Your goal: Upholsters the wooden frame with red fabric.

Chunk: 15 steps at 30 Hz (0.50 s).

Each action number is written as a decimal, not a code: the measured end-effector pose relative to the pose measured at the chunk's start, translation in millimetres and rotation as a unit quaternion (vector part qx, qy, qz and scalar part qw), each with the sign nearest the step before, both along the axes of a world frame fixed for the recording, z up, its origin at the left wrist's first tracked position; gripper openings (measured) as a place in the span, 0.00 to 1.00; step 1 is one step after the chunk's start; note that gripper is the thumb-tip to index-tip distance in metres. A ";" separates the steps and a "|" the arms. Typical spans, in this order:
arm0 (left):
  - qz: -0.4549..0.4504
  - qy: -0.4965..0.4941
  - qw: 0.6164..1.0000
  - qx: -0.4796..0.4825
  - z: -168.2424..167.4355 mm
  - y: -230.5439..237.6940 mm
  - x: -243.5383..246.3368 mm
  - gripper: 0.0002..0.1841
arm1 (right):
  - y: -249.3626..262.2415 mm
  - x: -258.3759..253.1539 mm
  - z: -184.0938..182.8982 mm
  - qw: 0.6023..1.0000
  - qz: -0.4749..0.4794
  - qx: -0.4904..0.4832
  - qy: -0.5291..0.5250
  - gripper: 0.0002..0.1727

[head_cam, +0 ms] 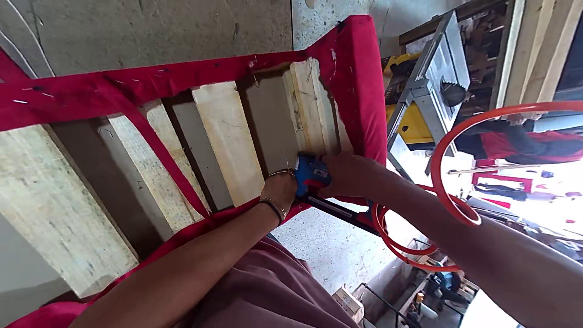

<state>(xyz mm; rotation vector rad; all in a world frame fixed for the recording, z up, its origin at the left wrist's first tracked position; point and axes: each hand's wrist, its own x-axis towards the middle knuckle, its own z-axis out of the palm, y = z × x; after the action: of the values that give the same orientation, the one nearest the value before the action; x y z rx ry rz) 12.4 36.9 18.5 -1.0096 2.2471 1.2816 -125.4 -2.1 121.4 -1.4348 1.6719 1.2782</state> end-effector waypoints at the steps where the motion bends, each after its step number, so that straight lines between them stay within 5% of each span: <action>1: 0.004 -0.002 1.000 0.001 0.5 0.3 -0.1 0.11 | -1.9 -1.9 -2.6 1.000 0.002 0.006 -0.008 0.42; 5: 0.016 -0.008 1.000 0.000 3.5 2.1 1.2 0.10 | -10.0 -9.2 -14.5 0.999 0.018 0.027 -0.034 0.51; 10: 0.011 0.026 0.997 -0.066 8.8 16.9 9.6 0.07 | -27.0 2.8 -5.6 0.996 0.043 0.077 -0.024 0.34; 15: 0.021 0.037 0.992 -0.117 2.3 28.3 7.9 0.07 | -33.1 -5.9 -29.9 0.992 0.069 0.085 -0.055 0.34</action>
<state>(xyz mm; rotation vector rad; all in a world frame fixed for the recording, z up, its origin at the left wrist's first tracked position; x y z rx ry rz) 20.3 65.2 20.8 -1.1110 2.4902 1.1075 -131.4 -35.2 91.5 -1.5094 1.3773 1.3562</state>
